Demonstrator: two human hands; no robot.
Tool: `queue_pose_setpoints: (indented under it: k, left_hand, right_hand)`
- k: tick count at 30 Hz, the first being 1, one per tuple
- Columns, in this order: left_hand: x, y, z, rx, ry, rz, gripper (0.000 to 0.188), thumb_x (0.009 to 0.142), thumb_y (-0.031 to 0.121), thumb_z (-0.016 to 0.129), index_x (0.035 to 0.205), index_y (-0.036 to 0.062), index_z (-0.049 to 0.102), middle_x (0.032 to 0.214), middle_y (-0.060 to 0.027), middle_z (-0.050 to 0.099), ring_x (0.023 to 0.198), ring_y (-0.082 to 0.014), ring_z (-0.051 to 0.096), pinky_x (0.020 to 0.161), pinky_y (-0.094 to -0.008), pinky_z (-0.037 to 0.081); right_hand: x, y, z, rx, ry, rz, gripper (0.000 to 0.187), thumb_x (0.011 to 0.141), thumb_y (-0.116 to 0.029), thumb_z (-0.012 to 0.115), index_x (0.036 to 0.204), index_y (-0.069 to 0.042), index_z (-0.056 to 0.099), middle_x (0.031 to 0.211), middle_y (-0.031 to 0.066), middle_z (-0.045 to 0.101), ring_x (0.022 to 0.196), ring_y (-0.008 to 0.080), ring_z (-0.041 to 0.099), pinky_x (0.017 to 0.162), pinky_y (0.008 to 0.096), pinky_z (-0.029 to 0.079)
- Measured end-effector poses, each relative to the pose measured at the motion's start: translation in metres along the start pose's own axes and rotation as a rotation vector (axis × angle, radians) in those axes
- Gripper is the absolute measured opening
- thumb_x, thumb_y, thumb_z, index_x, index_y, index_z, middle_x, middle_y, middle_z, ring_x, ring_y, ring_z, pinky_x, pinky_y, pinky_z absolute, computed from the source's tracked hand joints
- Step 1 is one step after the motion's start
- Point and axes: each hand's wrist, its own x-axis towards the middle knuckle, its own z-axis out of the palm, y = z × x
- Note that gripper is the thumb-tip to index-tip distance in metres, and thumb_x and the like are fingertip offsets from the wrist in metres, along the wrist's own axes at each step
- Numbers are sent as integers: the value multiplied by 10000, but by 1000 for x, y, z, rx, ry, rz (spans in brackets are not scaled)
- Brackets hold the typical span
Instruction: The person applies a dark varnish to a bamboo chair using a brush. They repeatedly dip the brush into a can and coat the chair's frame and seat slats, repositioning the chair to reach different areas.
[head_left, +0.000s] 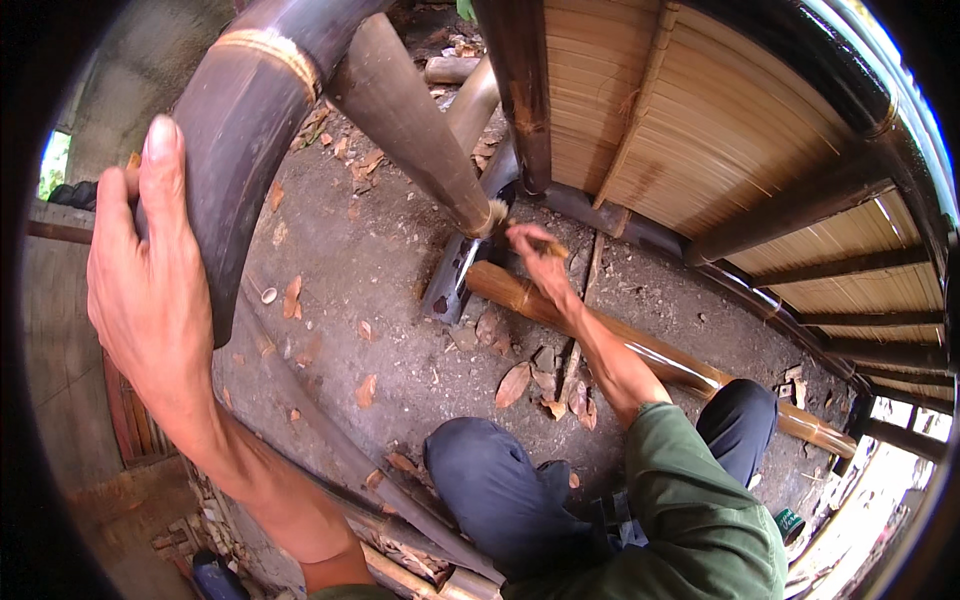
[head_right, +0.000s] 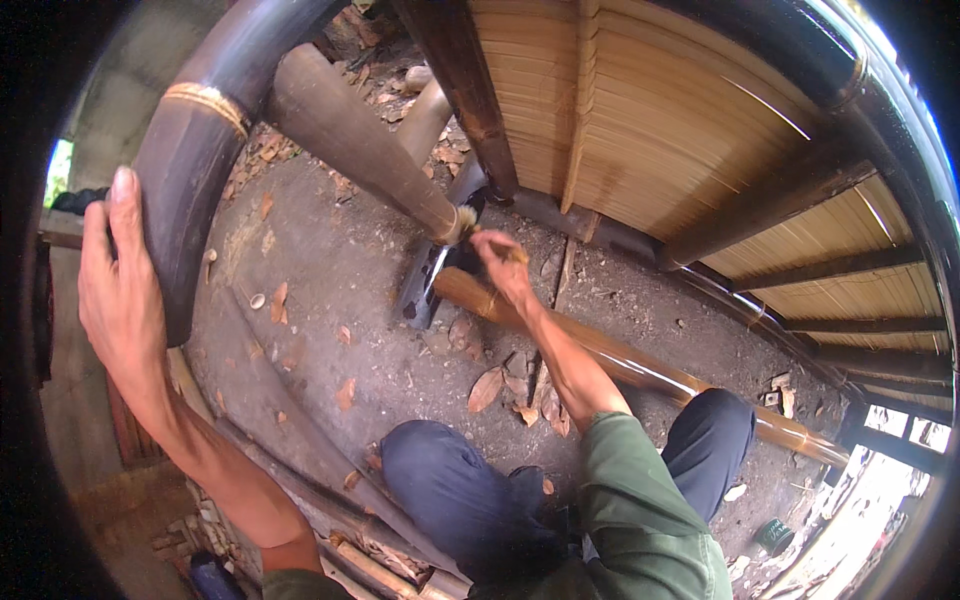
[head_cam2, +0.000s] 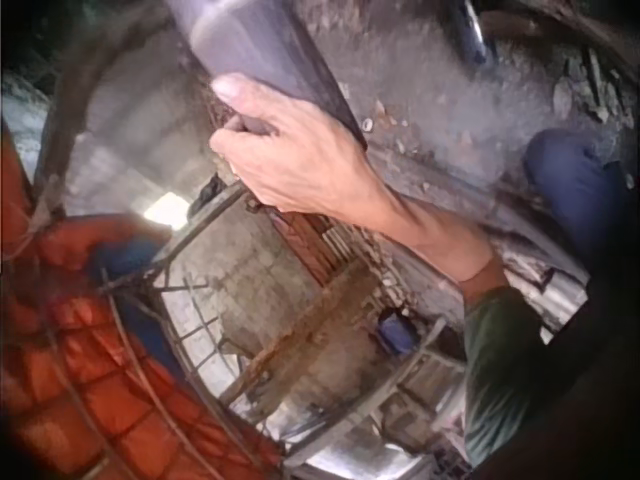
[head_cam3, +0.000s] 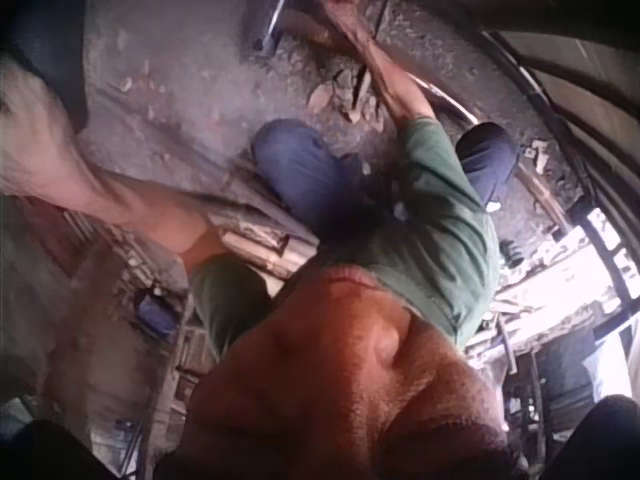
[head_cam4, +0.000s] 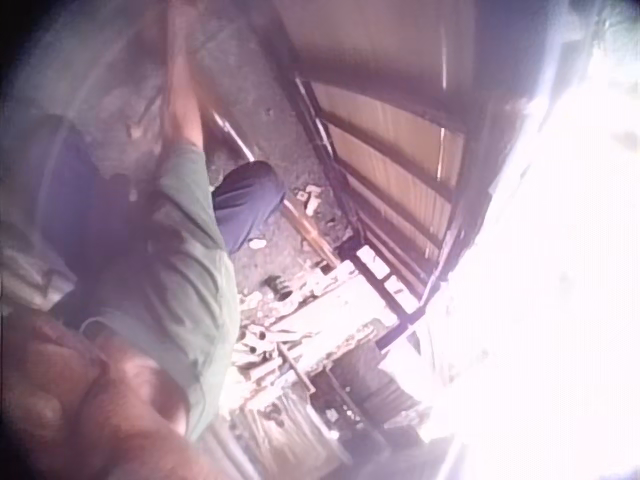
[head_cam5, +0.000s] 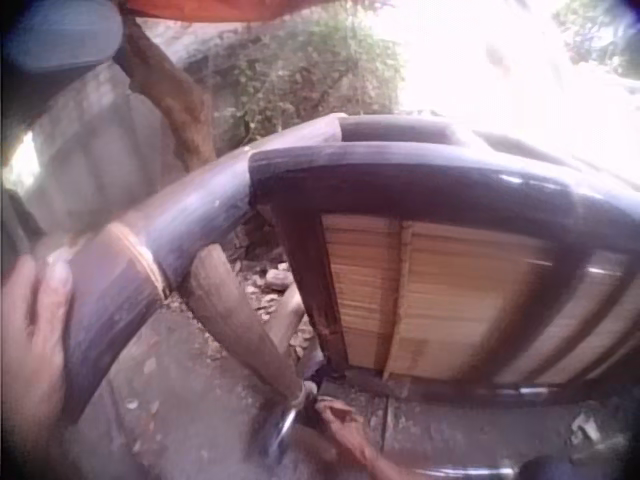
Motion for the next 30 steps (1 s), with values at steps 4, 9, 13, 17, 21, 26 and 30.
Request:
queue_pose_setpoints:
  k: [4, 9, 13, 17, 21, 26, 30]
  left_hand:
    - [-1, -6, -4, 49, -1, -13, 612, 917, 658, 487, 1001, 69, 633, 959, -188, 675, 912, -345, 618, 854, -420, 449]
    - [6, 4, -4, 39, -58, 14, 604, 928, 642, 485, 1045, 67, 629, 986, -178, 677, 945, -352, 622, 870, -429, 448]
    - [1, -8, -2, 95, -3, -3, 611, 927, 638, 490, 1077, 62, 626, 1032, -170, 678, 983, -357, 621, 884, -428, 450]
    - [4, -8, -6, 60, -62, 8, 665, 905, 675, 488, 1100, 53, 618, 1056, -194, 671, 1004, -369, 617, 891, -432, 450]
    - [4, 0, -2, 45, -80, -10, 688, 890, 697, 492, 1079, 46, 615, 1019, -216, 670, 964, -376, 625, 860, -443, 457]
    - [1, 5, -6, 49, -37, 1, 672, 888, 691, 504, 988, 33, 604, 962, -229, 668, 902, -378, 632, 811, -458, 459]
    - [-2, -2, -6, 74, -39, -6, 666, 880, 696, 512, 1021, 53, 614, 982, -211, 672, 938, -371, 634, 846, -452, 457]
  right_hand:
    - [-4, -17, -7, 30, -129, 139, 184, 964, -211, 625, 1008, -60, 719, 1031, 38, 704, 997, 135, 617, 896, 285, 481]
    - [6, 15, 3, -26, 218, -107, 151, 949, -188, 636, 990, -69, 721, 1076, 51, 704, 1002, 155, 632, 888, 316, 502]
    - [-13, 8, 4, -358, -8, -275, 146, 864, -68, 657, 986, -126, 712, 1119, 91, 670, 1029, 284, 633, 900, 380, 513]
    - [31, -36, -17, -861, -114, -471, 306, 750, -14, 636, 1014, -159, 691, 1212, 100, 568, 1160, 327, 538, 909, 417, 514]
    - [36, -72, -51, -1087, -186, -557, 258, 807, -81, 593, 1027, -184, 682, 1195, 86, 561, 1147, 323, 541, 908, 420, 525]
    - [56, -181, -58, -1077, -245, -804, 210, 838, -120, 598, 1012, -207, 680, 1238, 83, 575, 1159, 338, 555, 912, 423, 548]
    - [51, -265, -42, -838, -32, -1086, 227, 809, -95, 677, 1012, -189, 711, 1257, 129, 596, 1104, 335, 602, 863, 404, 552]
